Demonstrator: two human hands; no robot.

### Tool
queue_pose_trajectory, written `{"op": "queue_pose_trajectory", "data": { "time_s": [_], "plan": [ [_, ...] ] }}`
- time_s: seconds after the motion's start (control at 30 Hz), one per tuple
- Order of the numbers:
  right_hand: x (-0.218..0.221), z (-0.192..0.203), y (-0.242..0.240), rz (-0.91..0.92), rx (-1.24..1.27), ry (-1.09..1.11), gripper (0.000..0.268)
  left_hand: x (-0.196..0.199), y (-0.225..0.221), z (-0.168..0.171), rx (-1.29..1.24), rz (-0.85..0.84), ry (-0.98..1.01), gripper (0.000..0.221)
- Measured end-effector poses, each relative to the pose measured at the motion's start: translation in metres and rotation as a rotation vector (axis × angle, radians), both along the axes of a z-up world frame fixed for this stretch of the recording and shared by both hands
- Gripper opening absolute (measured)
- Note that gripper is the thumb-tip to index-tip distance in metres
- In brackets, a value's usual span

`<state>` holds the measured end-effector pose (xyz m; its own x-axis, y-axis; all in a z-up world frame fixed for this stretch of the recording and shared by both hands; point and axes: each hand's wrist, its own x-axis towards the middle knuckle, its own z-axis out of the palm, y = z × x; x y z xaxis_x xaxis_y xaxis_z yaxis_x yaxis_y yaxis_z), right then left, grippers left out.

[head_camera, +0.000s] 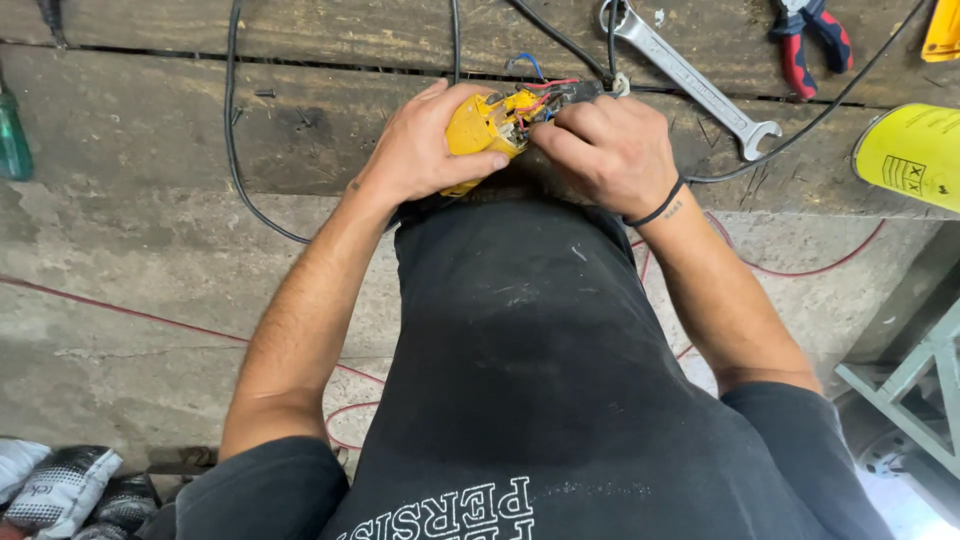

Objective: Disassembling and inspecting the internal components of a heat gun on a workbench

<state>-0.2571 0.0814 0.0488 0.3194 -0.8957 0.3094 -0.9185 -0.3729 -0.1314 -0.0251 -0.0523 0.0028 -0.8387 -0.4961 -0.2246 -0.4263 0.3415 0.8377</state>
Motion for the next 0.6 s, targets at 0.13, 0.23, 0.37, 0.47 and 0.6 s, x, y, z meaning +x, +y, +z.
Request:
{"op": "queue_pose_trajectory", "data": {
  "time_s": [0.13, 0.23, 0.37, 0.47, 0.6],
  "plan": [
    [-0.004, 0.0, -0.002, 0.045, 0.029, 0.037, 0.012, -0.001, 0.0, 0.001, -0.006, -0.001, 0.01, 0.066],
    [-0.008, -0.004, -0.005, 0.088, 0.066, 0.055, 0.013, -0.002, -0.001, -0.001, -0.003, 0.006, 0.01, 0.061],
    [-0.015, 0.002, -0.006, 0.156, 0.099, -0.052, 0.016, -0.004, -0.001, -0.007, -0.01, -0.017, -0.018, 0.065],
    [-0.027, 0.005, 0.0, 0.155, 0.161, -0.187, 0.026, -0.005, -0.005, -0.013, 0.023, -0.026, -0.059, 0.072],
    [-0.035, -0.002, 0.008, 0.135, 0.201, -0.308, 0.022, -0.006, -0.009, -0.017, 0.021, -0.077, -0.026, 0.08]
  ]
}}
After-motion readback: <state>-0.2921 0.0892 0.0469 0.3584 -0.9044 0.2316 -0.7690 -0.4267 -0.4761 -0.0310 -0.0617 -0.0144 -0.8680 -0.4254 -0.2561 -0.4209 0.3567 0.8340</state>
